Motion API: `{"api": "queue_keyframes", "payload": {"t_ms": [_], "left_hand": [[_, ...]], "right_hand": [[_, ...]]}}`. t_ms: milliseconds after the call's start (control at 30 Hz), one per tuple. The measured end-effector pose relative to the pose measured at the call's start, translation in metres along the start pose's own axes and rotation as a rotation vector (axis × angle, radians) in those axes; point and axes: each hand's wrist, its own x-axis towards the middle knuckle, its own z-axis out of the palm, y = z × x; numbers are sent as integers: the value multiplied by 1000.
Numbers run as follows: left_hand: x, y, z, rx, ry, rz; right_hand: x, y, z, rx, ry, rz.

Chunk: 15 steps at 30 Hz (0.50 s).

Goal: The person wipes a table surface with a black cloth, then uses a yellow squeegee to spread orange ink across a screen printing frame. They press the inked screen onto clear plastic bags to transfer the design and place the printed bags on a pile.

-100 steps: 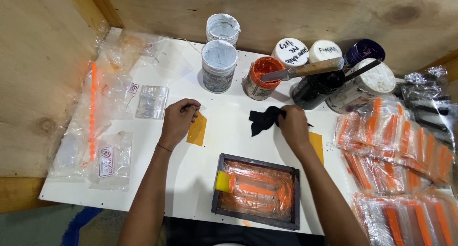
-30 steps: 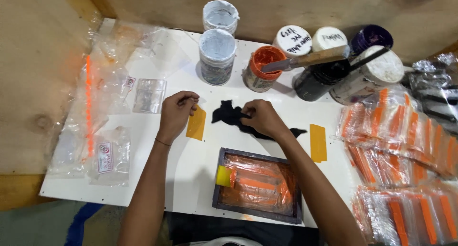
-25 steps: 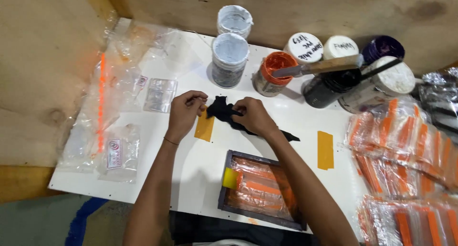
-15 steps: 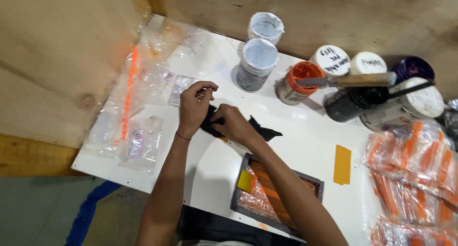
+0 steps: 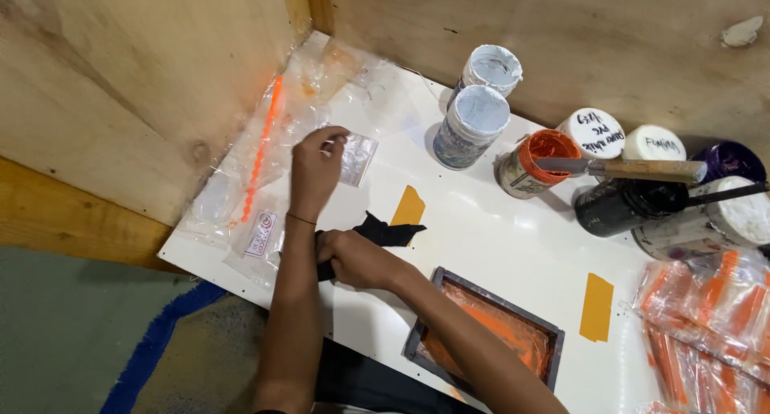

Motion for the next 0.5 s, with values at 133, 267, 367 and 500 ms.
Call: {"api": "queue_keyframes", "payload": {"t_ms": [133,267,367,500], "left_hand": [[2,-16,-5,-26,99,-11],[5,-22,-3,-4,119,8],[1,-19,1,53,117,6],[0,-24,9,162,148,-4]], "right_hand": [[7,17,4,8,29,-15],[0,21,-22,57,182,34],[-6,48,-39,-129,325,249],[-10,89,-26,-360,264,425]]}}
